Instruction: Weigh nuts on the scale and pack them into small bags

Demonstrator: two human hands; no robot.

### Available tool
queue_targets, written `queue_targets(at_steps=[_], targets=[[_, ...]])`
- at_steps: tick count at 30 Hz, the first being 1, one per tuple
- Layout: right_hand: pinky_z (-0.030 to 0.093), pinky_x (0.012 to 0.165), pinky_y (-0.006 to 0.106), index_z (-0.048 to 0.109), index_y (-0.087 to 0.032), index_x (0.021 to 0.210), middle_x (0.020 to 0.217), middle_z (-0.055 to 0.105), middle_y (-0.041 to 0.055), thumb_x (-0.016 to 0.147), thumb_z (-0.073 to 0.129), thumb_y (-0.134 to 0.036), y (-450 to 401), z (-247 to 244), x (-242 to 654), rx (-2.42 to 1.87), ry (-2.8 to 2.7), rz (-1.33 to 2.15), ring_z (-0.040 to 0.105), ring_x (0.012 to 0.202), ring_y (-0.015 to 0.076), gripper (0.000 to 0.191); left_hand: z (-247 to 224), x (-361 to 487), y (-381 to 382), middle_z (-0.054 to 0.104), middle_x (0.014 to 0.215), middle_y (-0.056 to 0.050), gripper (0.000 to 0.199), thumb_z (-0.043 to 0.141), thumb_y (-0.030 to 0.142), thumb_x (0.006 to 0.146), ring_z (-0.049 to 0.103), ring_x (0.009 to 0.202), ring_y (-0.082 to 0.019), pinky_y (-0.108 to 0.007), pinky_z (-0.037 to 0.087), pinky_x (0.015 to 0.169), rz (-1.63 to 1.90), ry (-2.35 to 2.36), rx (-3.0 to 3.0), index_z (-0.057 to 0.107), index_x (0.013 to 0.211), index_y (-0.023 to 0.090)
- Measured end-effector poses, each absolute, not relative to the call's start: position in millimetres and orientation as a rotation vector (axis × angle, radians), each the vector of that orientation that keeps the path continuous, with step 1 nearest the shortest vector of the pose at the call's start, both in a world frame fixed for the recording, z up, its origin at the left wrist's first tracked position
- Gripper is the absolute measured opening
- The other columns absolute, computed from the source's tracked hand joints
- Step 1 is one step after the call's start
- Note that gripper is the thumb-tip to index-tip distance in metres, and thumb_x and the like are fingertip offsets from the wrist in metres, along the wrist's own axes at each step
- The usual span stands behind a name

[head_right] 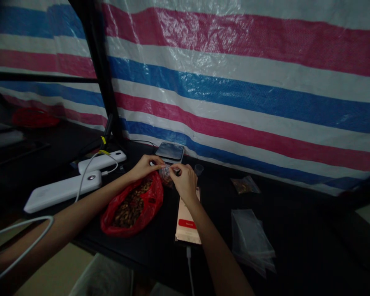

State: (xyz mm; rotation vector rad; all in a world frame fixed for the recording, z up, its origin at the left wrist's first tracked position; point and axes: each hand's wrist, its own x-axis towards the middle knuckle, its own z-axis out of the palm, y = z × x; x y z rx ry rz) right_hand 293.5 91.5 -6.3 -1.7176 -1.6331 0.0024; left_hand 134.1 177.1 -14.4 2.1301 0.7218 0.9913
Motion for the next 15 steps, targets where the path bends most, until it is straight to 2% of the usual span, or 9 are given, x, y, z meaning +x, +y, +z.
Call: queue_targets(at_steps=[9,15], targets=[[0.034,0.054,0.022,0.068,-0.025,0.071,0.066,0.059,-0.0015,0.073,0.055,-0.035,90.9,-7.2,295.8,-1.665,-1.656,0.047,0.053,0.060,0.0116,0.016,-12.0,134.3,169.2,0.067,0.073,-0.004,0.031,0.054,0.041,0.076,0.058,0.064,-0.014,-0.019,0.040,0.057,0.947,0.754,2.244,0.068,0.079,0.014],[0.037,0.056,0.021,0.066,-0.027,0.078,0.070,0.066,-0.0049,0.075,0.054,-0.035,87.8,-5.4,294.9,-1.595,-1.669,0.066,0.058,0.061,0.0112,0.014,-11.9,135.5,170.2,0.067,0.075,-0.004,0.030,0.054,0.041,0.077,0.058,0.063,-0.013,-0.020,0.040,0.059,0.956,0.718,2.259,0.067,0.082,0.014]])
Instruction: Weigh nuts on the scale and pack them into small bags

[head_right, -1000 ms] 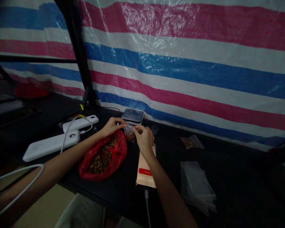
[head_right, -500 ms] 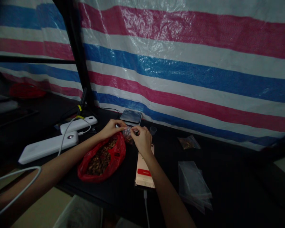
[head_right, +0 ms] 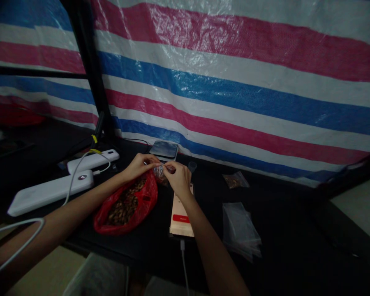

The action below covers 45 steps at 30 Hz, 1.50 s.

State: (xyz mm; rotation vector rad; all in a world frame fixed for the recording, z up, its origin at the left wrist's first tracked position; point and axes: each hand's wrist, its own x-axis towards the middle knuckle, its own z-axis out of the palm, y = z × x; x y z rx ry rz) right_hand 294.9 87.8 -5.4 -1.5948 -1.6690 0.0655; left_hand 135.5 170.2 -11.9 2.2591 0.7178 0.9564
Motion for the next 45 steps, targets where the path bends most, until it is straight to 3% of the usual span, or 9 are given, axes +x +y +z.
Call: queue_targets(at_steps=[11,22,27,31,35,38,41,43,45], targets=[[0.036,0.056,0.023,0.067,-0.032,0.080,0.074,0.069,-0.0037,0.077,0.053,-0.038,90.6,-1.5,298.6,-1.743,-1.711,-0.062,0.062,0.069,0.0151,0.015,-11.1,138.2,156.7,0.068,0.079,-0.002,0.029,0.044,0.039,0.083,0.060,0.067,-0.014,-0.021,0.039,0.064,0.959,0.831,2.511,0.066,0.086,0.020],[0.037,0.057,0.022,0.068,-0.030,0.078,0.070,0.069,-0.0027,0.078,0.053,-0.037,85.3,-2.2,298.1,-1.723,-1.712,-0.072,0.062,0.066,0.0144,0.017,-13.9,144.2,156.6,0.066,0.076,-0.002,0.030,0.046,0.040,0.082,0.058,0.068,-0.014,-0.021,0.040,0.064,1.016,0.685,2.348,0.065,0.082,0.017],[0.043,0.060,0.024,0.067,-0.025,0.075,0.070,0.068,-0.0012,0.075,0.053,-0.038,87.9,15.0,298.9,-1.539,-1.575,0.069,0.062,0.065,0.0147,0.019,-7.5,142.4,165.4,0.064,0.065,-0.004,0.041,0.052,0.051,0.074,0.056,0.055,-0.013,-0.023,0.044,0.056,0.935,0.563,1.882,0.064,0.078,0.012],[0.047,0.050,0.026,0.063,-0.016,0.083,0.072,0.067,0.0041,0.070,0.054,-0.046,83.2,43.1,343.1,-1.357,-1.214,0.242,0.061,0.060,0.0167,0.033,-8.2,128.4,184.5,0.063,0.088,-0.008,0.038,0.055,0.051,0.071,0.059,0.069,-0.013,-0.022,0.046,0.059,1.117,0.594,1.552,0.059,0.074,0.013],[0.047,0.047,0.029,0.060,-0.013,0.092,0.071,0.066,0.0079,0.067,0.055,-0.051,62.1,46.3,423.7,-1.543,-0.926,0.041,0.058,0.048,0.0164,0.046,-17.7,112.7,206.2,0.056,0.089,-0.004,0.034,0.065,0.039,0.061,0.057,0.079,-0.014,-0.022,0.047,0.063,1.166,0.640,1.472,0.043,0.054,0.013],[0.049,0.060,0.037,0.059,-0.011,0.100,0.074,0.067,0.0133,0.070,0.051,-0.053,38.3,28.6,472.2,-1.954,-0.819,-0.012,0.064,0.062,0.0241,0.052,-21.8,109.0,212.9,0.052,0.086,-0.002,0.033,0.066,0.029,0.055,0.056,0.080,-0.014,-0.023,0.047,0.065,1.045,0.580,1.524,0.038,0.050,0.013],[0.044,0.075,0.051,0.057,-0.015,0.109,0.100,0.063,0.0197,0.068,0.050,-0.060,8.1,13.2,493.6,-2.438,-0.878,-0.243,0.060,0.089,0.0359,0.061,-19.6,110.7,209.4,0.050,0.079,0.000,0.029,0.062,0.022,0.055,0.053,0.074,-0.011,-0.022,0.044,0.066,1.054,0.545,1.556,0.036,0.048,0.013],[0.042,0.077,0.053,0.053,-0.020,0.115,0.113,0.057,0.0169,0.072,0.043,-0.061,-14.9,9.4,496.1,-2.545,-0.958,-0.338,0.056,0.097,0.0366,0.060,-17.2,112.0,205.4,0.049,0.076,0.001,0.027,0.059,0.020,0.056,0.051,0.068,-0.009,-0.022,0.042,0.065,1.047,0.524,1.563,0.034,0.047,0.014],[0.044,0.081,0.047,0.054,-0.026,0.115,0.115,0.057,0.0098,0.076,0.040,-0.058,-38.2,8.6,494.2,-2.499,-1.160,-0.196,0.056,0.100,0.0309,0.052,-15.5,112.4,202.6,0.049,0.074,0.001,0.025,0.056,0.018,0.055,0.050,0.063,-0.009,-0.022,0.042,0.063,1.032,0.522,1.583,0.033,0.046,0.014]])
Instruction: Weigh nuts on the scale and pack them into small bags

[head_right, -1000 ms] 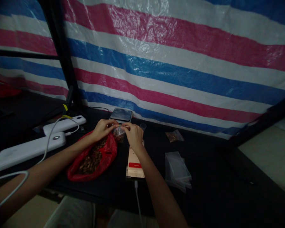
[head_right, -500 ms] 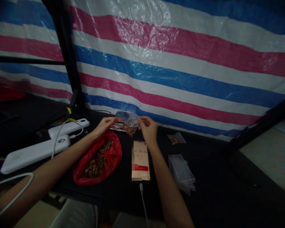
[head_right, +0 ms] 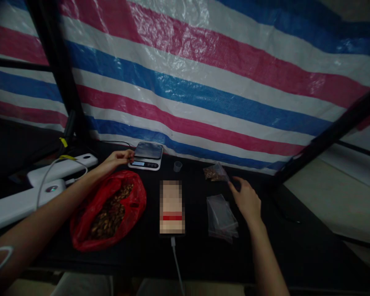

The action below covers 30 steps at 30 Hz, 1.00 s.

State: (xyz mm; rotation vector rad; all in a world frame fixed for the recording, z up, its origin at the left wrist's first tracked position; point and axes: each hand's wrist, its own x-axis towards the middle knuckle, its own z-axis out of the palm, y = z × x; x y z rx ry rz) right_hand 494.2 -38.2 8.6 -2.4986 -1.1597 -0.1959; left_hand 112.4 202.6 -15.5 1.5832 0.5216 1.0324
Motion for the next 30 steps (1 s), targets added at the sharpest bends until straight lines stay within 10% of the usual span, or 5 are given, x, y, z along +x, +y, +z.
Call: queue_targets(at_steps=[5,13,18,24,30], targets=[[0.039,0.094,0.032,0.060,-0.030,0.108,0.120,0.056,0.0022,0.070,0.057,-0.048,-78.6,-5.9,490.4,-2.135,-1.699,0.403,0.050,0.111,0.0201,0.042,-14.5,111.8,201.4,0.051,0.074,-0.001,0.019,0.051,0.017,0.055,0.050,0.061,-0.010,-0.024,0.042,0.063,1.074,0.566,1.634,0.035,0.045,0.015],[0.045,0.082,0.036,0.064,-0.020,0.099,0.101,0.064,0.0068,0.063,0.062,-0.048,-71.0,-29.5,506.5,-2.079,-1.460,0.152,0.059,0.092,0.0251,0.046,-21.4,113.9,204.6,0.054,0.090,-0.004,0.009,0.048,0.019,0.056,0.052,0.068,-0.012,-0.027,0.043,0.069,1.006,0.563,1.724,0.044,0.051,0.013],[0.043,0.084,0.038,0.061,-0.019,0.104,0.105,0.062,0.0077,0.066,0.061,-0.047,-32.2,2.3,471.5,-1.866,-1.304,0.052,0.057,0.095,0.0246,0.048,-15.4,113.6,196.8,0.054,0.099,-0.007,0.026,0.044,0.022,0.067,0.054,0.071,-0.013,-0.027,0.044,0.067,1.158,0.645,2.000,0.054,0.090,0.014],[0.050,0.070,0.031,0.057,-0.020,0.106,0.106,0.059,0.0074,0.072,0.059,-0.034,62.6,22.3,352.6,-1.351,-1.441,0.405,0.060,0.081,0.0177,0.037,-0.8,116.3,166.7,0.057,0.075,-0.002,0.024,0.053,0.037,0.076,0.053,0.066,-0.013,-0.023,0.039,0.067,1.132,0.710,2.664,0.057,0.085,0.016],[0.043,0.088,0.034,0.059,-0.021,0.097,0.106,0.053,0.0062,0.072,0.051,-0.012,125.5,26.9,268.4,-1.067,-1.688,0.220,0.052,0.101,0.0174,0.028,-9.2,124.1,166.1,0.063,0.079,-0.004,0.031,0.047,0.040,0.082,0.056,0.068,-0.014,-0.022,0.039,0.064,1.091,0.811,2.546,0.061,0.092,0.015]])
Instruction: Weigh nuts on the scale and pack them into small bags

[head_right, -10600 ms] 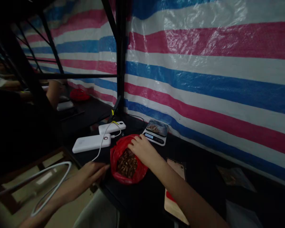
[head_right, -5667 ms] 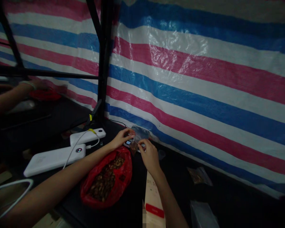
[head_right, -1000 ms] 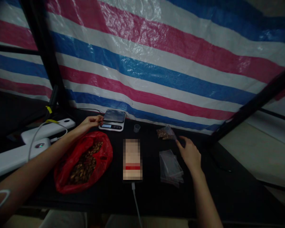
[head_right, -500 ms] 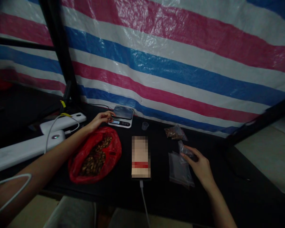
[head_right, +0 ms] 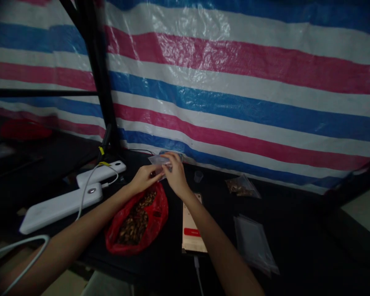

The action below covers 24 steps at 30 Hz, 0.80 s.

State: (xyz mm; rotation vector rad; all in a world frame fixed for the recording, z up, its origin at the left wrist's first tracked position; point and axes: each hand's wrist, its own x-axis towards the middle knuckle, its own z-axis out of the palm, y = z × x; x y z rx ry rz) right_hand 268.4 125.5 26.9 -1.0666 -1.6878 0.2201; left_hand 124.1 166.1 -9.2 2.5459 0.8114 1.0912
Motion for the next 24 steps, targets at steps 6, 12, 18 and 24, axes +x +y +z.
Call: queue_targets(at_steps=[6,12,18,24], targets=[[0.048,0.076,0.030,0.047,-0.021,0.103,0.105,0.049,0.0066,0.075,0.051,-0.017,145.2,14.7,264.7,-1.025,-1.437,0.191,0.054,0.091,0.0158,0.028,-7.8,122.8,182.8,0.061,0.069,-0.002,0.030,0.056,0.041,0.075,0.052,0.058,-0.011,-0.020,0.038,0.054,1.117,0.717,2.084,0.064,0.072,0.012],[0.044,0.083,0.038,0.044,-0.020,0.101,0.111,0.041,0.0107,0.074,0.054,-0.019,138.5,-5.1,263.9,-1.166,-1.351,-0.065,0.045,0.106,0.0216,0.029,-9.2,125.0,185.3,0.055,0.056,-0.001,0.032,0.056,0.041,0.074,0.047,0.048,-0.009,-0.019,0.036,0.049,1.231,0.766,1.755,0.061,0.068,0.010],[0.042,0.083,0.035,0.060,-0.025,0.094,0.098,0.061,0.0041,0.077,0.056,-0.024,135.0,9.2,273.9,-1.149,-1.790,-0.026,0.056,0.094,0.0196,0.018,-11.2,123.3,186.9,0.050,0.050,0.002,0.032,0.059,0.041,0.072,0.045,0.047,-0.008,-0.018,0.033,0.047,1.335,0.793,1.698,0.058,0.063,0.011],[0.045,0.060,0.024,0.067,-0.024,0.082,0.080,0.068,0.0014,0.077,0.055,-0.026,141.2,8.6,278.5,-1.173,-1.784,0.114,0.061,0.073,0.0162,0.013,-13.2,124.2,187.4,0.048,0.050,0.002,0.037,0.057,0.045,0.073,0.043,0.044,-0.007,-0.018,0.033,0.044,1.333,0.836,1.711,0.057,0.061,0.011]])
